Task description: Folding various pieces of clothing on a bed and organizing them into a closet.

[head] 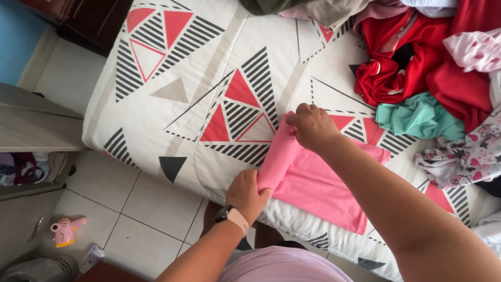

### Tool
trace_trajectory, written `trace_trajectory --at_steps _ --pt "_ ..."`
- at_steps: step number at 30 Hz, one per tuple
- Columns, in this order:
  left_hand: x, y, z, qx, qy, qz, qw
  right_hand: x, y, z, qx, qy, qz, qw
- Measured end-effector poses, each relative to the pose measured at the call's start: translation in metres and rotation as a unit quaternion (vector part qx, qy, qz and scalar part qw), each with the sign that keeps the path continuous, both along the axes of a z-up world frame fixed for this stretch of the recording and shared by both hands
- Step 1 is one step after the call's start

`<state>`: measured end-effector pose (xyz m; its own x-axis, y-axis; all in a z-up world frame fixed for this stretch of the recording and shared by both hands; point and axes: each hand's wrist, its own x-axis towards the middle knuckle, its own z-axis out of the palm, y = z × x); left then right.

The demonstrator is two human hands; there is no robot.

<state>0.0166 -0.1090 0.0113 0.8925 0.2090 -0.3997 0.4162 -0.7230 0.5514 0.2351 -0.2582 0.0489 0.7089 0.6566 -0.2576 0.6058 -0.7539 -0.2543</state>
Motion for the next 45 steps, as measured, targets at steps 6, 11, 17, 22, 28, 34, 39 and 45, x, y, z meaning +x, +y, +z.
trace_trajectory --at_steps 6,11,17,22,28,34,39,45 --pt "-0.017 -0.011 0.015 -0.056 -0.197 -0.138 0.969 -0.010 -0.041 -0.011 0.038 -0.030 -0.022 0.999" --pt "-0.012 -0.017 0.040 -0.112 -0.216 -0.253 0.936 -0.021 -0.048 0.014 0.060 0.054 -0.137 0.987" --pt "-0.008 -0.035 0.032 -0.112 -0.182 -0.351 0.912 -0.041 -0.063 0.003 0.074 0.143 -0.324 0.932" --pt "-0.004 -0.051 -0.003 -0.180 -0.176 -0.178 0.951 -0.050 -0.100 -0.047 0.185 0.179 -0.418 0.871" --pt "0.071 -0.056 -0.066 -0.328 0.006 0.081 0.941 -0.075 -0.097 -0.054 0.197 0.153 -0.489 0.836" --pt "0.101 -0.065 -0.025 -0.364 0.140 0.060 0.919 -0.108 -0.078 -0.035 0.321 0.204 -0.551 0.742" --pt "0.096 -0.077 -0.013 -0.346 0.158 0.045 0.924 -0.119 -0.094 -0.048 0.347 0.196 -0.551 0.733" --pt "0.104 -0.106 0.008 -0.441 0.259 0.107 0.852 -0.137 -0.134 -0.073 0.345 0.151 -0.570 0.730"
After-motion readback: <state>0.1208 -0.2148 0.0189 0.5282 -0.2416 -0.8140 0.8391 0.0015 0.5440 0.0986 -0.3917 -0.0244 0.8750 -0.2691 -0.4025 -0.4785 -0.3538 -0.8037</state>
